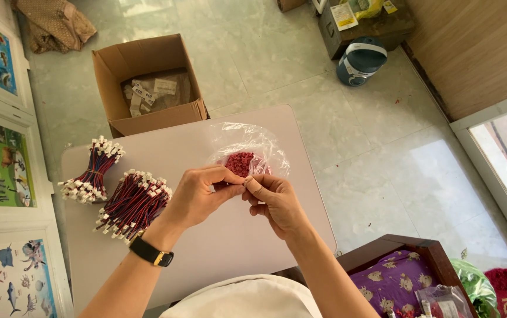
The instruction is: The person manually attaches red connector housings to the terminal ends of small wire bundles.
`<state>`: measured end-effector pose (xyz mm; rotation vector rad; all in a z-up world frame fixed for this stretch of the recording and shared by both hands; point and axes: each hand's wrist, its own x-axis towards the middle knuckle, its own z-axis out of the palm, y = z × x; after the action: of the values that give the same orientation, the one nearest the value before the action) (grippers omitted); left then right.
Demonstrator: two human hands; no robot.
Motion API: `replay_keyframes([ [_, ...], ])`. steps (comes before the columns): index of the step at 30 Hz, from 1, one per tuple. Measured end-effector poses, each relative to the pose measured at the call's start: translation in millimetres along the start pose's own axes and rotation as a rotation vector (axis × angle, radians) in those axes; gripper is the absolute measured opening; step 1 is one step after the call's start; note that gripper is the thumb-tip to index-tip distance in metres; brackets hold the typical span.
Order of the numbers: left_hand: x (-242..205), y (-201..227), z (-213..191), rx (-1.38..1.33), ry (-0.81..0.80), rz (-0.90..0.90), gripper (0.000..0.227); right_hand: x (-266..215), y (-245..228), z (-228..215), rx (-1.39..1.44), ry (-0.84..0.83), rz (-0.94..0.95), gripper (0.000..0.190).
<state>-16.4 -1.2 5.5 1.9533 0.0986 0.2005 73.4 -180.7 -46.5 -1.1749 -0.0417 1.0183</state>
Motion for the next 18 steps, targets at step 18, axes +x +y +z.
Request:
replay_keyframes([
  [18,-77,-87,-43,0.178,0.581,-0.398,0.013,15,-12,12,-1.177,0.427,-0.829,0.033],
])
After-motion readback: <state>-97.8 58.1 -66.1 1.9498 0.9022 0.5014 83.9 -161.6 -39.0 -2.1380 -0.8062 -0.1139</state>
